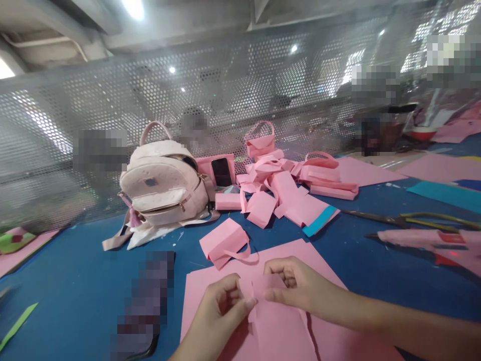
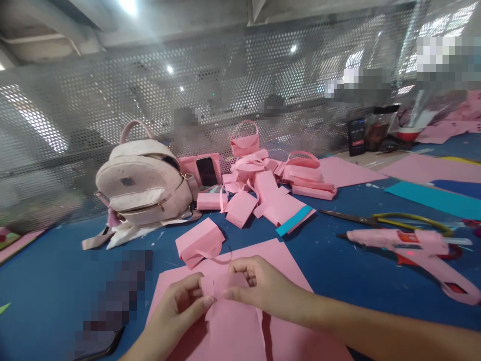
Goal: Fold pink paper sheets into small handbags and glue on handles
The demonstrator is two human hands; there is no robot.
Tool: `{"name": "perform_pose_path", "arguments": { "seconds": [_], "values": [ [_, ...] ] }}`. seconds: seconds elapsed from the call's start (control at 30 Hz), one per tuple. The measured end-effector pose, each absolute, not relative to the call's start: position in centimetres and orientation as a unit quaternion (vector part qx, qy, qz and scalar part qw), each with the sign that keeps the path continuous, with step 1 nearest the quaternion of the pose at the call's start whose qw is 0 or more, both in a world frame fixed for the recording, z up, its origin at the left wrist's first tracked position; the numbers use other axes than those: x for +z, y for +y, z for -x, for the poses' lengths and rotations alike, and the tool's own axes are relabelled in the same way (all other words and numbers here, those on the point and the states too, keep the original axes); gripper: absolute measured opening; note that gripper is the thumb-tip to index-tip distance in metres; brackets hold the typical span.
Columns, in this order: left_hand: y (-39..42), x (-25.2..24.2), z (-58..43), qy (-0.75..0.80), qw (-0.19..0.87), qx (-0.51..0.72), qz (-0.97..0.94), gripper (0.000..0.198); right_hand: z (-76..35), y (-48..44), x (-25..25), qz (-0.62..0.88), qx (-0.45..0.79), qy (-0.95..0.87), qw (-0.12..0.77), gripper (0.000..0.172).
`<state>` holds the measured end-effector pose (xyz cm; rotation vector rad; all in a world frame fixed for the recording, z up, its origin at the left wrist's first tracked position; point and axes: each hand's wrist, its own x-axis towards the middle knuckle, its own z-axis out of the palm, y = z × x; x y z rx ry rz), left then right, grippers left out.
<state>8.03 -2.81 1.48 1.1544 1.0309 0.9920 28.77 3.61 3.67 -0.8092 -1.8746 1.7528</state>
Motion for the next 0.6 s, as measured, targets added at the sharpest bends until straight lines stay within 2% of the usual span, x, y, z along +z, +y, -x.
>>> {"name": "perform_pose_path", "arguments": {
  "seconds": [0.17,0.37,0.6],
  "values": [
    [-2.6,0.5,-7.5,0.454,0.593,0.416,-0.519,0.05,-28.8,3.4,3.8,0.295,0.635,-0.675,0.23,0.044],
    [-3.0,1.7,-7.8,0.454,0.587,0.422,-0.52,0.046,-28.8,3.4,3.2,0.302,0.646,-0.661,0.233,0.048],
    [-2.6,1.4,-7.9,0.407,0.675,0.395,-0.472,0.047,-28.7,3.5,3.2,0.314,0.657,-0.639,0.248,0.043]
  ]
}}
